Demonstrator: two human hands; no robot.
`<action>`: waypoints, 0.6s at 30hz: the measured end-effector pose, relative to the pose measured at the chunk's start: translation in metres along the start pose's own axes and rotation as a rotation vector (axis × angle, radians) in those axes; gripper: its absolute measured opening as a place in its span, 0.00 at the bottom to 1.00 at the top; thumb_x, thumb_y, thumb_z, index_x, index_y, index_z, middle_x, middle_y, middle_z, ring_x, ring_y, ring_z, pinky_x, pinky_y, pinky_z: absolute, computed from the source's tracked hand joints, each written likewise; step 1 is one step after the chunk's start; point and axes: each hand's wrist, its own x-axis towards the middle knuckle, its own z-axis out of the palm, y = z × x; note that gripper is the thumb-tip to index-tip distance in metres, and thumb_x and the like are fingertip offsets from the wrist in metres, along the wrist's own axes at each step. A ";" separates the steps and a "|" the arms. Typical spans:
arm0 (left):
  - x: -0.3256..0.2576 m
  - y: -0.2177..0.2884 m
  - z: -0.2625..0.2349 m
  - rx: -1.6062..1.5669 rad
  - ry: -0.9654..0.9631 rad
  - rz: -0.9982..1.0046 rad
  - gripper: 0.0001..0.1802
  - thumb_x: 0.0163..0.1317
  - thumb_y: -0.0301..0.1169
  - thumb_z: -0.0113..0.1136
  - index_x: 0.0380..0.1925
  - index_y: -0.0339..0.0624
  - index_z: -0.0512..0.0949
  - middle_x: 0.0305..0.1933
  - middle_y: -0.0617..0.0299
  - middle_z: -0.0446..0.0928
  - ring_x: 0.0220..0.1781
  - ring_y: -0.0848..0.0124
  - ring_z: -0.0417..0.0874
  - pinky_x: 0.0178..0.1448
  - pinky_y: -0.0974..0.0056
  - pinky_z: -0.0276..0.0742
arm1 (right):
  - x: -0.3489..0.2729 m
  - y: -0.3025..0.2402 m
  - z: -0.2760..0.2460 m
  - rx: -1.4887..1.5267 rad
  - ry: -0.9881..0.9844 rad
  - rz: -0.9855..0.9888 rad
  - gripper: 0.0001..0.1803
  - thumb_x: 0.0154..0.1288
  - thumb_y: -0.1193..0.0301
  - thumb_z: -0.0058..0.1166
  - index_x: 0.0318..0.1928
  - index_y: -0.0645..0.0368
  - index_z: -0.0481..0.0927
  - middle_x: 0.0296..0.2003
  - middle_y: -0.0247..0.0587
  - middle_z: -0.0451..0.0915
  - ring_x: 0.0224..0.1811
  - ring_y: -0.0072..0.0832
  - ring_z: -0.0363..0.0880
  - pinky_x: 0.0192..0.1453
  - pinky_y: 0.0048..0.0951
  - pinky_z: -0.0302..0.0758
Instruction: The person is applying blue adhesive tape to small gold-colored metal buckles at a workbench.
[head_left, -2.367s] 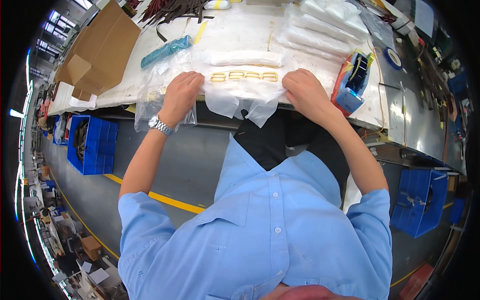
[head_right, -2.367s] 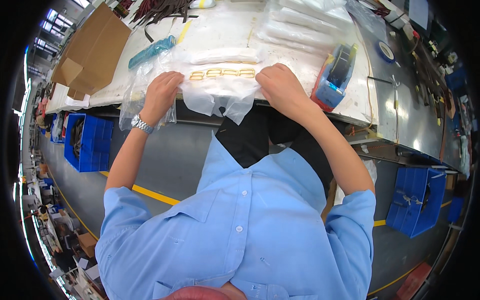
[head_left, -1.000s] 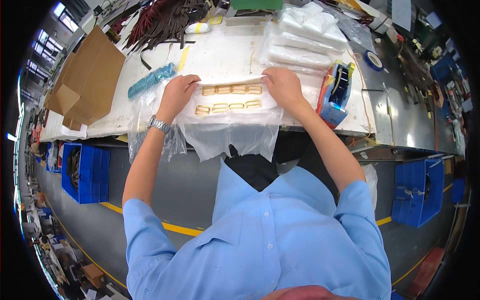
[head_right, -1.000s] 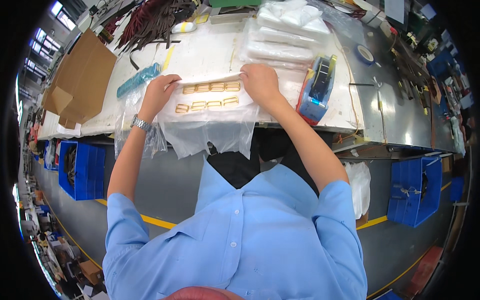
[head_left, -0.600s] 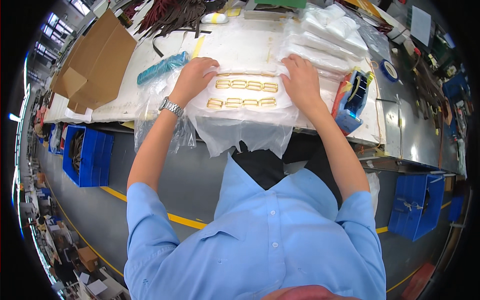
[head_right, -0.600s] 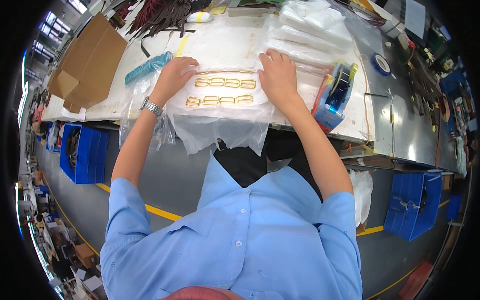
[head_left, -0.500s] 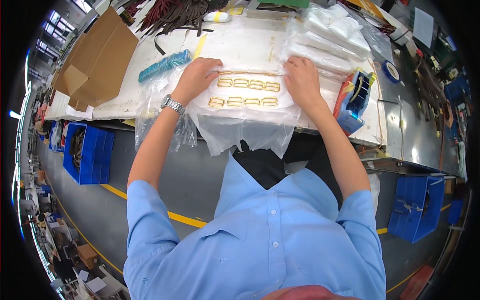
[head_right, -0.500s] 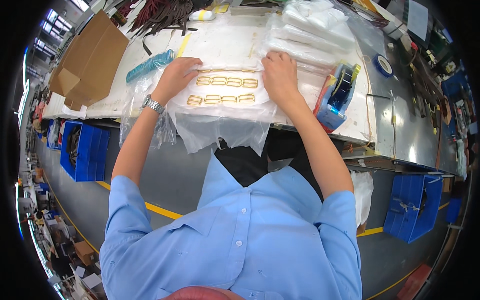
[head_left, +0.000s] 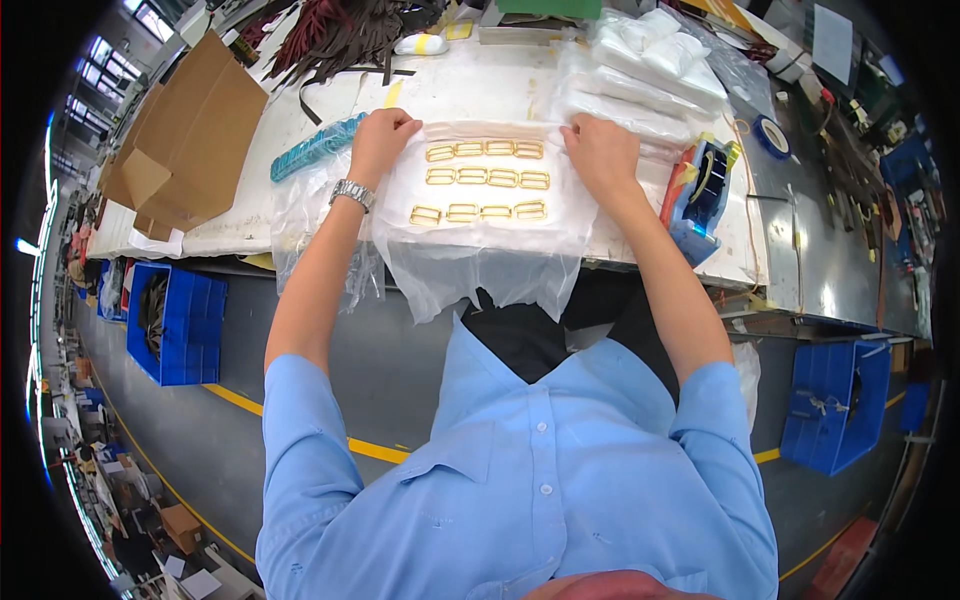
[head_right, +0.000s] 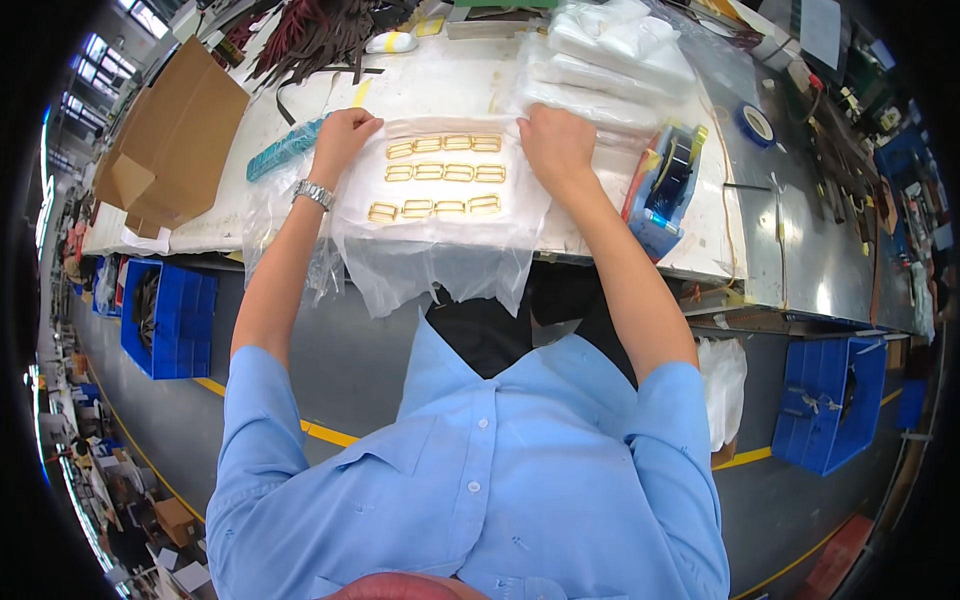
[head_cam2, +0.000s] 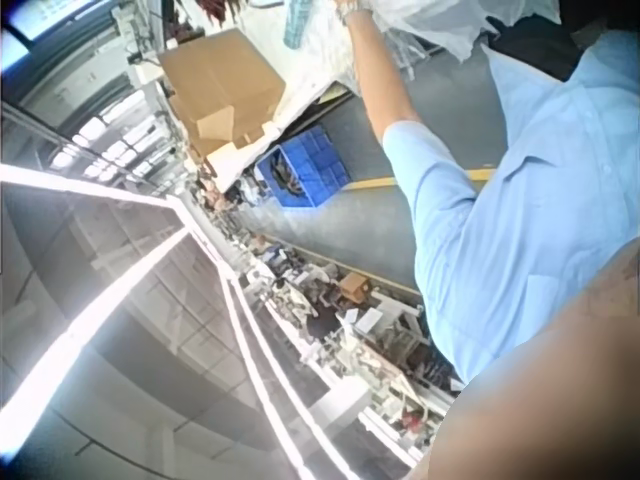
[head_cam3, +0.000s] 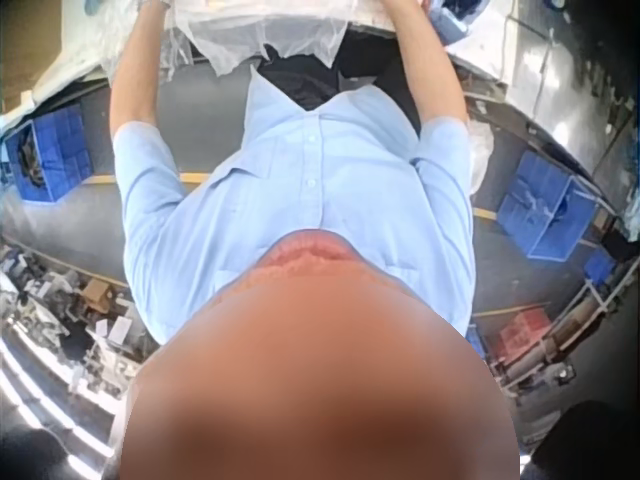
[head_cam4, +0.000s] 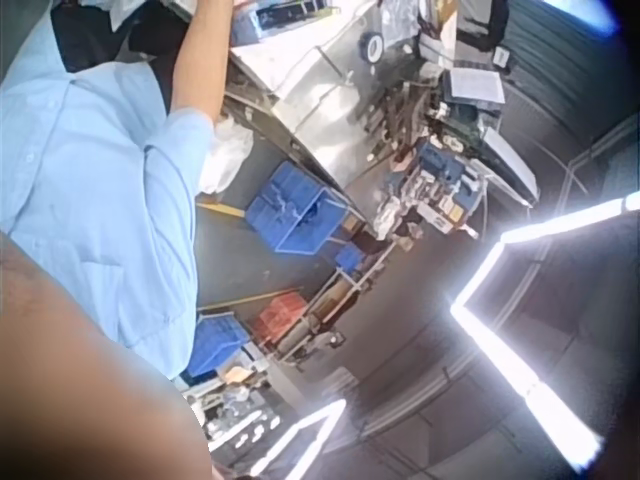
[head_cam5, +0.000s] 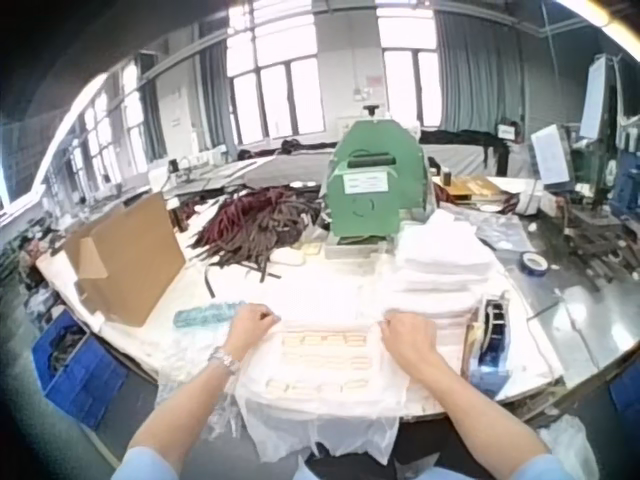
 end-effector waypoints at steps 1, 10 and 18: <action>0.001 0.001 0.004 0.052 0.019 -0.011 0.13 0.66 0.37 0.72 0.37 0.36 0.90 0.32 0.50 0.89 0.32 0.54 0.88 0.41 0.55 0.82 | -0.001 -0.003 -0.008 0.000 -0.041 0.030 0.13 0.73 0.58 0.63 0.40 0.55 0.86 0.33 0.47 0.88 0.37 0.48 0.88 0.43 0.50 0.82; -0.011 0.032 0.005 0.168 0.111 0.471 0.08 0.65 0.23 0.65 0.43 0.43 0.87 0.48 0.55 0.87 0.52 0.52 0.87 0.56 0.50 0.82 | 0.007 -0.034 0.004 0.118 0.116 -0.454 0.13 0.62 0.79 0.60 0.47 0.60 0.87 0.47 0.39 0.84 0.53 0.41 0.81 0.57 0.40 0.80; -0.011 0.013 0.003 0.259 0.063 0.481 0.08 0.66 0.24 0.63 0.43 0.40 0.85 0.42 0.50 0.87 0.49 0.51 0.87 0.55 0.49 0.83 | 0.024 -0.046 0.021 -0.253 -0.038 -0.413 0.07 0.59 0.76 0.64 0.39 0.55 0.88 0.43 0.39 0.86 0.54 0.39 0.80 0.54 0.41 0.77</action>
